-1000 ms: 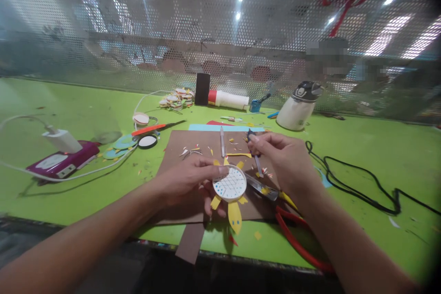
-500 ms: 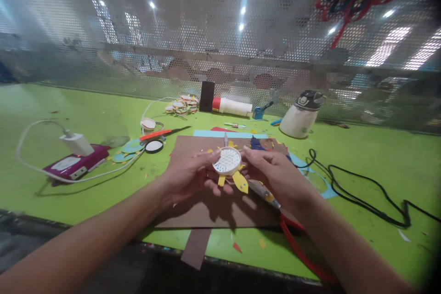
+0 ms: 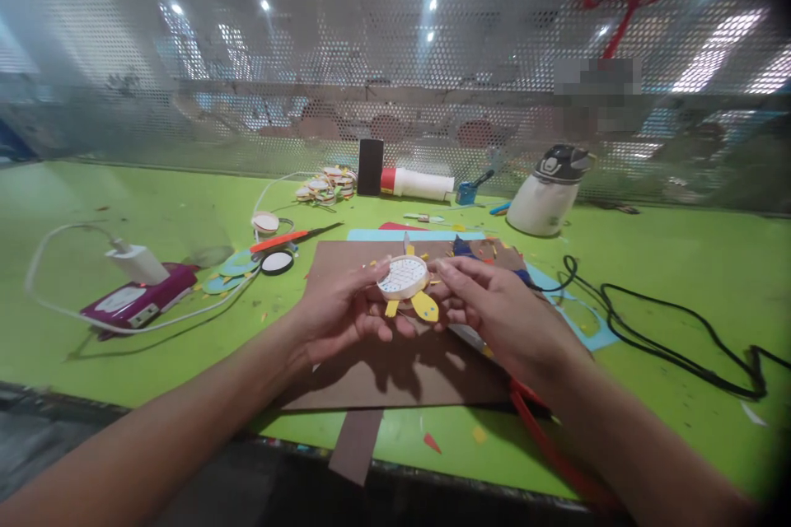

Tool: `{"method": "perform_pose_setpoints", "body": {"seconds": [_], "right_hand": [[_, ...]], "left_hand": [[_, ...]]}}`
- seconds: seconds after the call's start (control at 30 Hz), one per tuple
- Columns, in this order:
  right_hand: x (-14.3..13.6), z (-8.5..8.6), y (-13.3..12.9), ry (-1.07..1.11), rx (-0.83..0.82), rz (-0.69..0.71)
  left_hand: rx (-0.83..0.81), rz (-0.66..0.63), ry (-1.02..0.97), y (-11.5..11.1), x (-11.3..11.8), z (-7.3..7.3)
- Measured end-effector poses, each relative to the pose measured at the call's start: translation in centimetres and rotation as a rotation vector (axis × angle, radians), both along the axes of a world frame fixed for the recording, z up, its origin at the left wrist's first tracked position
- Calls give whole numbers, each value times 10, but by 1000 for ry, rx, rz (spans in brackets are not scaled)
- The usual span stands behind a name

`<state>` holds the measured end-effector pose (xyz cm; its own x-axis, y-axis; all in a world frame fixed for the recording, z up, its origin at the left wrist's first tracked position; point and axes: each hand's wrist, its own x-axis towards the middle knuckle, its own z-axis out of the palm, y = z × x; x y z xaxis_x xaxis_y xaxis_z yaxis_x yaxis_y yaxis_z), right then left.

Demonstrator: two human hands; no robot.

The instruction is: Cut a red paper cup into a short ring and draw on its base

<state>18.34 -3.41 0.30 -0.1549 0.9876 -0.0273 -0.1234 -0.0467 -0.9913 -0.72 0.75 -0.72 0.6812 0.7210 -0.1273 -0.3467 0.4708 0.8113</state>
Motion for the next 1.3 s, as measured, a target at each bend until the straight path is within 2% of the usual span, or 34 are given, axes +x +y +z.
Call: {"method": "perform_pose_setpoints", "body": {"seconds": [0.1,0.33,0.4,0.53,0.7,0.97,1.17,1.3], "right_hand": [[-1,3,-2,12,21,-36],[-2,6,-6,-85,128,121],[-5,4,-6,-128,162,125],[-14,-3,-6,-234,289,-27],[-18,-2,-7,-346,330,-218],[-14,4,-10,-214,307,-174],[-5,12,-11,-400,465,-182],[4,14,-12,-536,469,-47]], "left_hand": [[-13,6,-1,1,0,0],[11,62,-14,2,1,-1],[24,107,-20,1,2,-1],[41,154,-32,-5,6,-3],[110,60,-58,-10,10,-9],[155,-43,-7,-10,8,-13],[208,139,59,-3,-2,-2],[304,232,164,-12,-2,8]]}}
